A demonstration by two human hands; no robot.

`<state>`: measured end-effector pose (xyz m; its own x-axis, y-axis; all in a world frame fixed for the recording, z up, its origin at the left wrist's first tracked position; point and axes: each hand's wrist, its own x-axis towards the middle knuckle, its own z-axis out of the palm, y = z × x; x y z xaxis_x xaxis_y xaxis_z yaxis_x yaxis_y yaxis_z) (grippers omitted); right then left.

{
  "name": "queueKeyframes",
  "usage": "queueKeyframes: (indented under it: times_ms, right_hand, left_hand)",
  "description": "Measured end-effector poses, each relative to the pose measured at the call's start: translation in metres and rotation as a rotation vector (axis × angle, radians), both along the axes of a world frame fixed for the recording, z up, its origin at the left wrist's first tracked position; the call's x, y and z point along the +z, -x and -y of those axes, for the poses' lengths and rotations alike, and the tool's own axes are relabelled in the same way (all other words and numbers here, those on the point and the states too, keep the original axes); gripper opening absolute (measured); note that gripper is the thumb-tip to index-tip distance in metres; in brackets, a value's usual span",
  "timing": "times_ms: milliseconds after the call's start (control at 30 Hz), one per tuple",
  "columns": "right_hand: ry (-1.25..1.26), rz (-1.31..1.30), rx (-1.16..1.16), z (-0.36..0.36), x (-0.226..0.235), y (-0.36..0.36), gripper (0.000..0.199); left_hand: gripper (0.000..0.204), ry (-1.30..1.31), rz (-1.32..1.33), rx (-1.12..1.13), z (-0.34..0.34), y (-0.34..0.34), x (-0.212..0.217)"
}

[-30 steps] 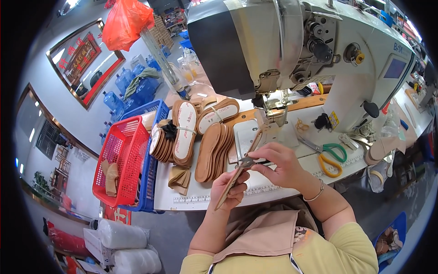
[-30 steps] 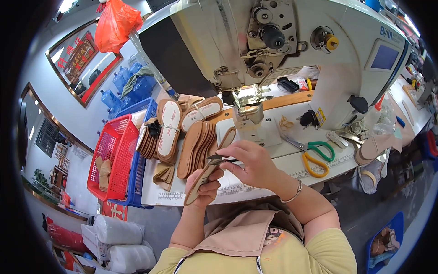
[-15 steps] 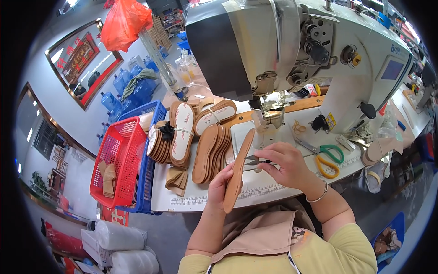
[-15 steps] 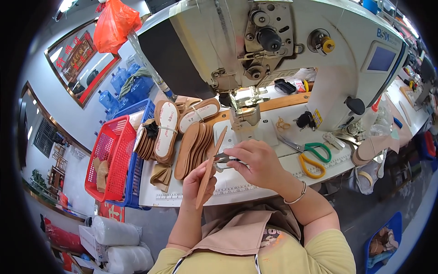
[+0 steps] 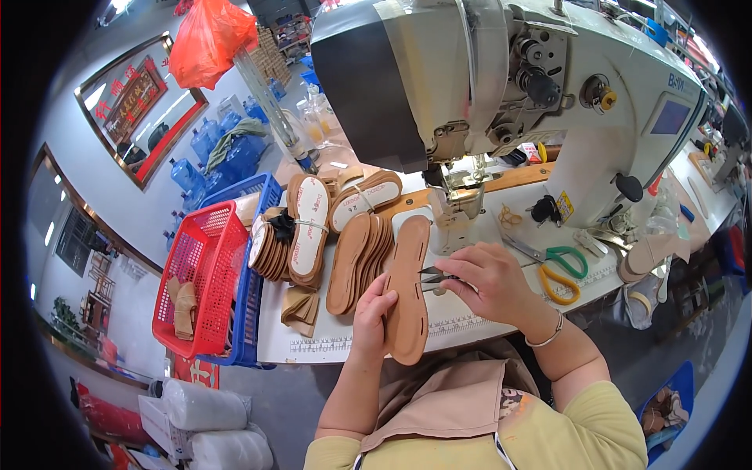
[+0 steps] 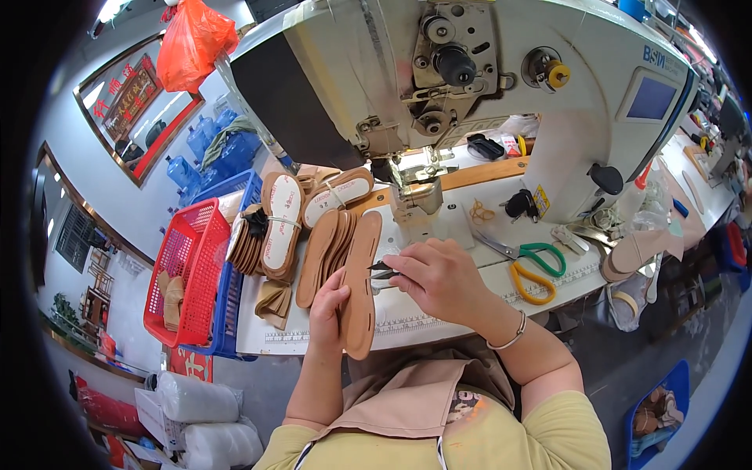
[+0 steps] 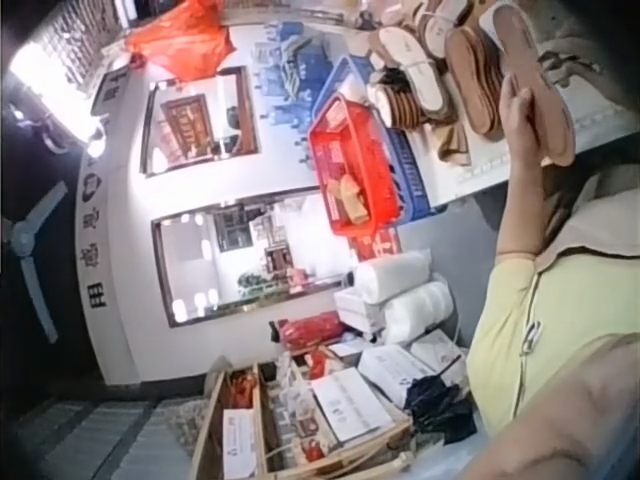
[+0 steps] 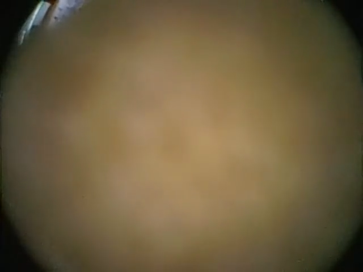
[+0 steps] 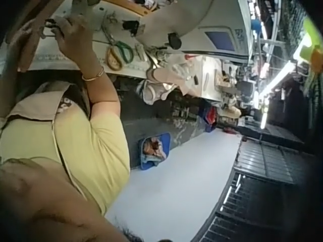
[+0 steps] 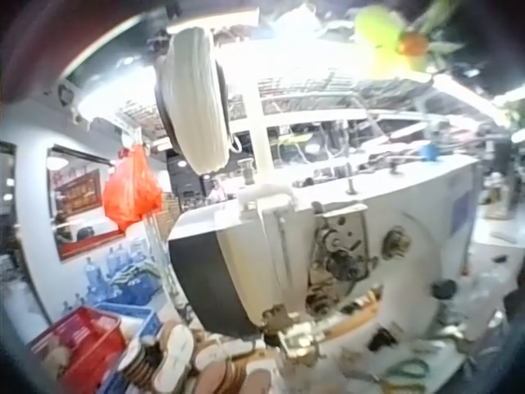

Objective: Stitching leather or synthetic shoe components together using an industrial sewing machine.

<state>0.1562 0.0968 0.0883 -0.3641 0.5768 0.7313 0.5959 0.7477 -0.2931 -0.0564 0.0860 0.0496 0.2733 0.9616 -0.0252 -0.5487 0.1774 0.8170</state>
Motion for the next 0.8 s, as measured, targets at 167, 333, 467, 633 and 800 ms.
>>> queueKeyframes:
  times_ms: [167,333,467,633,800]
  right_hand:
    - [-0.009,0.034,-0.011,0.0019,0.0028,-0.0020,0.029]
    - [0.064,-0.027,0.049,0.0003,-0.0009,-0.0020,0.027]
    - [0.052,-0.036,0.038,-0.0010,-0.0053,0.0000,0.026]
    - [0.076,-0.024,0.044,-0.0005,-0.0067,0.0007,0.025]
    - [0.072,-0.048,0.007,0.0023,-0.0033,-0.0009,0.024]
  left_hand:
    - [0.046,-0.052,-0.038,0.081,0.0007,-0.0006,0.0037]
    - [0.046,-0.099,-0.060,0.123,0.0028,-0.0012,0.0018]
    - [0.047,-0.163,-0.114,0.172,0.0069,-0.0036,0.0015]
    - [0.048,-0.222,-0.148,0.209,0.0088,-0.0057,0.0022]
    - [0.047,-0.240,-0.163,0.217,0.0093,-0.0042,0.0020]
